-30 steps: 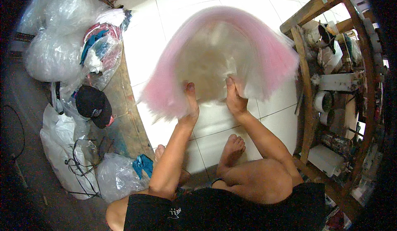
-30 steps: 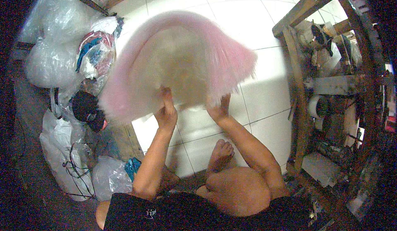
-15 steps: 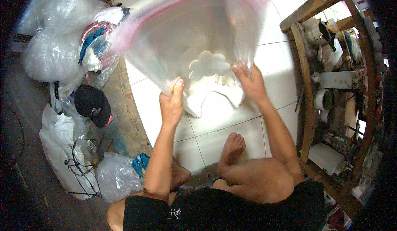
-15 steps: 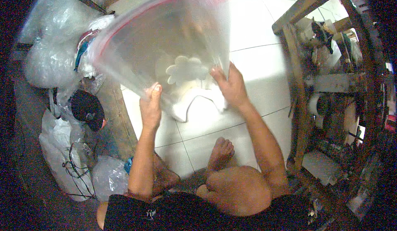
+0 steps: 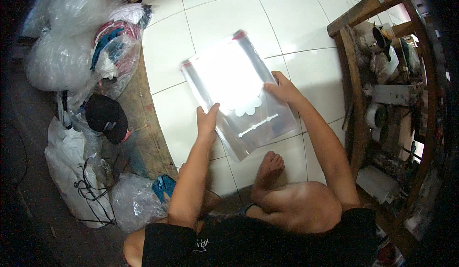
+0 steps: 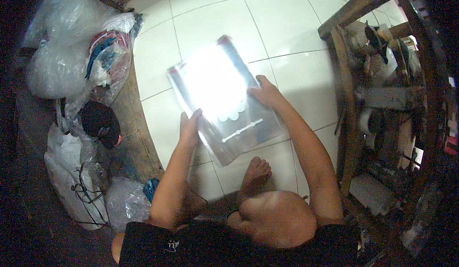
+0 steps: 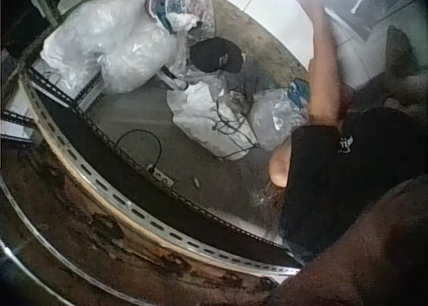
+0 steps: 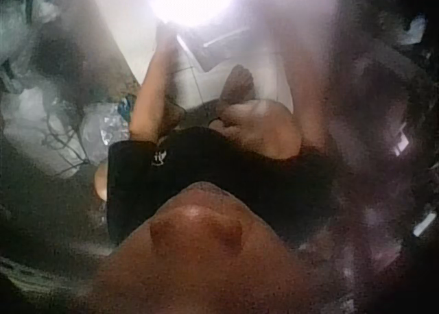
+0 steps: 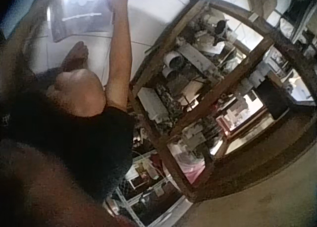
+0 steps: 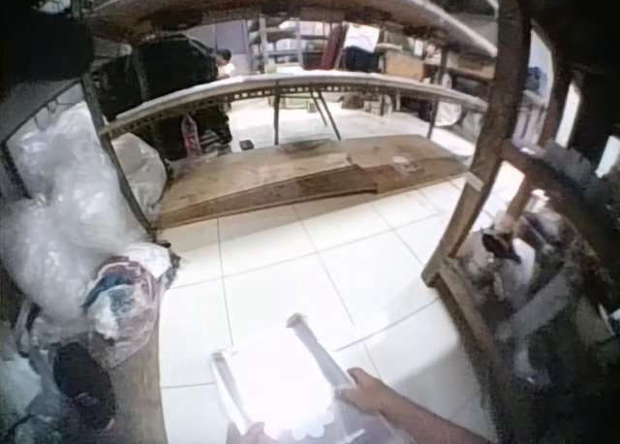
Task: The person places white flower-shaped items and small sticks into clear ziplock bags, seals them, and stacks them on a wooden workbench. The person sits on the floor during part of the process and later stands to arrange the sealed bags.
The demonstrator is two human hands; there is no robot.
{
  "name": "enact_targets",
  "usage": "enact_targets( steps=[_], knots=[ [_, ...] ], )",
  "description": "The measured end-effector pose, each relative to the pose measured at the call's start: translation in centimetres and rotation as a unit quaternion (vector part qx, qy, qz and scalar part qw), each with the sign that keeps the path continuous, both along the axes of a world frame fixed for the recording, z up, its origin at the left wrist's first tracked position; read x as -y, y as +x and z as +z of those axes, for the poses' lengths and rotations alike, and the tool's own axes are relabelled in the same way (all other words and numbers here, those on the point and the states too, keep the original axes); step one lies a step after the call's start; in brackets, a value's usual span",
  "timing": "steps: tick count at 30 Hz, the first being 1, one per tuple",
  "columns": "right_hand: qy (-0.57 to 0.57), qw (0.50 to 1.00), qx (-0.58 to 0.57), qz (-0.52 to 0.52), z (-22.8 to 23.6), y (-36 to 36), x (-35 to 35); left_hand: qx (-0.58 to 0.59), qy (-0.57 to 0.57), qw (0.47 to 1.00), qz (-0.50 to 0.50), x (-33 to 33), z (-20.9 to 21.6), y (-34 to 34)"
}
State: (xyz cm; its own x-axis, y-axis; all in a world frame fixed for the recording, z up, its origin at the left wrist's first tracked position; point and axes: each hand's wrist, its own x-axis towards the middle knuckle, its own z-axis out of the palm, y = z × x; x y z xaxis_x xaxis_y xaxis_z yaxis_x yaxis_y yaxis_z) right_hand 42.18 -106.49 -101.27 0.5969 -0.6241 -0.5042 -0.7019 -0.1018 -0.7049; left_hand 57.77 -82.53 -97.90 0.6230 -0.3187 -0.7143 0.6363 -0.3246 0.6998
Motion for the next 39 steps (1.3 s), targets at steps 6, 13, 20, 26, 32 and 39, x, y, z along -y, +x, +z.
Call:
enact_targets(
  steps=[6, 13, 20, 26, 32, 39],
  knots=[
    [-0.052, 0.998, 0.037, 0.004, 0.9, -0.2, -1.5, 0.232, 0.089, 0.966, -0.071, 0.3, -2.5, -0.5],
    [-0.036, 0.998, 0.031, 0.032, 2.0, 0.3, -1.1, 0.291, 0.180, 0.936, -0.086, 0.6, -3.1, -0.8],
    [-0.050, 0.997, 0.041, -0.037, 0.1, -0.6, -0.9, 0.267, 0.171, 0.948, -0.033, 0.6, -0.7, -0.9],
    [-0.011, 0.998, 0.068, 0.003, 0.1, -0.2, -0.6, 0.265, 0.149, 0.952, 0.034, 0.5, -2.3, -1.2],
    [-0.033, 0.996, 0.077, 0.015, 0.8, -0.2, -0.7, 0.421, 0.229, 0.876, -0.058, 0.6, -3.9, -1.7],
    [-0.024, 0.996, 0.082, 0.006, 0.3, -0.5, -0.9, 0.397, 0.221, 0.888, -0.071, 1.0, -3.6, -1.6]
  ],
)
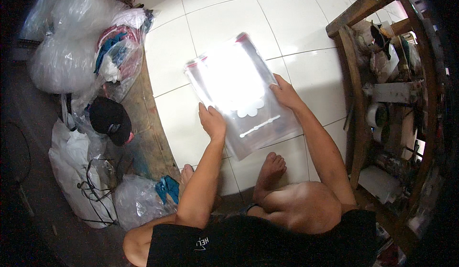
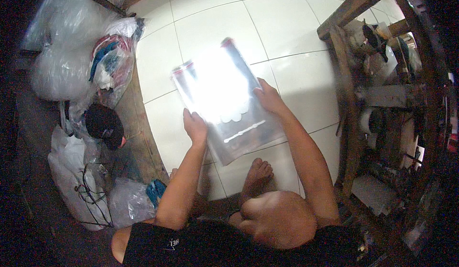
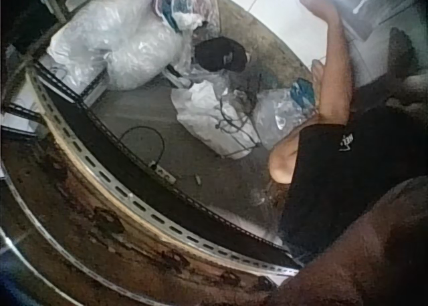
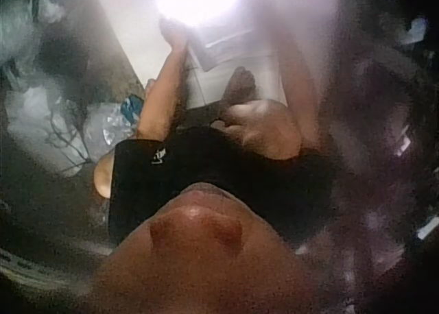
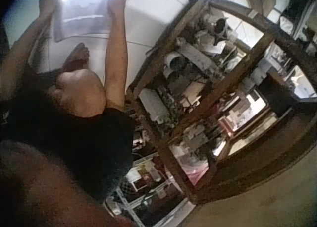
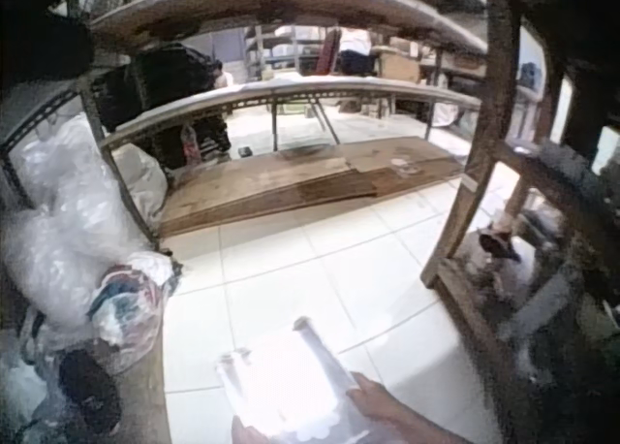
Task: The person places white flower-shaped items and small sticks into clear ziplock bags, seals them, and stacks them on a wooden workbench. The person sits on the floor during part of the process and later stands to arrange the sealed bags.
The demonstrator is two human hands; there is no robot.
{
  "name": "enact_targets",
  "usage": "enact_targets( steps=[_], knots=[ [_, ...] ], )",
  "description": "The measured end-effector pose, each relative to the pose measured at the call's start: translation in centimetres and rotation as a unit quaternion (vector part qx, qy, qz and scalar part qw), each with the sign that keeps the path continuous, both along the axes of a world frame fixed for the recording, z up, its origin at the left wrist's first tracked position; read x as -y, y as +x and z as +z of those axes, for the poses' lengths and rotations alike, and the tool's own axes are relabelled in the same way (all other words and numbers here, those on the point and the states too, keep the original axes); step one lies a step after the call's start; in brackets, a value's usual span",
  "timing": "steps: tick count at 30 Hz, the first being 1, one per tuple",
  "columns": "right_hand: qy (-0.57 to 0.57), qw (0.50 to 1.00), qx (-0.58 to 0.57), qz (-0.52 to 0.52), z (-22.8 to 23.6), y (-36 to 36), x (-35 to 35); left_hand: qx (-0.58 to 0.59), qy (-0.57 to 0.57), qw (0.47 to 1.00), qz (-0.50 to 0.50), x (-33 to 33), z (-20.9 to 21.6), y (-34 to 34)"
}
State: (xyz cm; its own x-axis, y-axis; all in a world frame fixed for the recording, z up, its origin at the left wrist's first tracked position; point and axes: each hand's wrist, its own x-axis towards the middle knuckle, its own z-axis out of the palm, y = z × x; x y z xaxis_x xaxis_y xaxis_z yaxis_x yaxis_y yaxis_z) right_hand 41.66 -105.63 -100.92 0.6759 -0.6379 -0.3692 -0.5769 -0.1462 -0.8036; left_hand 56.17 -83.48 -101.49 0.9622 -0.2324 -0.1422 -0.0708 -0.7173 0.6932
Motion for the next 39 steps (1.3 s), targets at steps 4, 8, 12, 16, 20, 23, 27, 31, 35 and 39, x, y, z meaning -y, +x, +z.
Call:
enact_targets(
  steps=[4, 8, 12, 16, 20, 23, 27, 31, 35, 39],
  knots=[
    [-0.029, 1.000, -0.005, 0.005, -0.4, 0.0, 0.0, -0.057, 0.028, 0.998, -0.010, 0.5, 0.7, -0.2],
    [-0.062, 0.998, -0.031, 0.001, -0.1, 0.4, -0.4, -0.071, 0.035, 0.997, -0.007, 0.7, 0.7, -0.1],
    [-0.098, 0.995, -0.022, 0.005, 0.1, 0.5, -0.6, -0.081, 0.045, 0.996, -0.013, 0.4, 0.1, 0.4],
    [-0.086, 0.996, -0.028, -0.015, 0.7, 0.8, -0.9, -0.141, -0.093, 0.984, 0.059, 0.3, 0.7, 0.6],
    [-0.083, 0.997, 0.004, -0.001, 1.7, 1.0, 0.3, -0.244, -0.193, 0.943, 0.117, -0.3, 1.5, 0.4],
    [-0.058, 0.996, -0.019, 0.061, 4.6, 2.2, 2.6, -0.376, -0.254, 0.876, 0.165, -1.0, 2.7, -1.7],
    [-0.046, 0.982, -0.087, 0.159, 5.4, 4.3, 5.9, -0.411, -0.302, 0.832, 0.216, -0.5, 2.5, -4.9],
    [-0.055, 0.973, -0.146, 0.170, 2.7, 5.1, 6.5, -0.401, -0.275, 0.838, 0.246, 0.4, 2.0, -6.4],
    [-0.036, 0.974, -0.156, 0.161, 2.4, 5.7, 5.9, -0.418, -0.268, 0.834, 0.241, -0.7, 1.8, -5.6],
    [-0.254, 0.944, -0.130, 0.166, 1.7, 4.0, 5.9, -0.368, -0.214, 0.888, 0.176, -2.2, 2.7, -4.8]
  ],
)
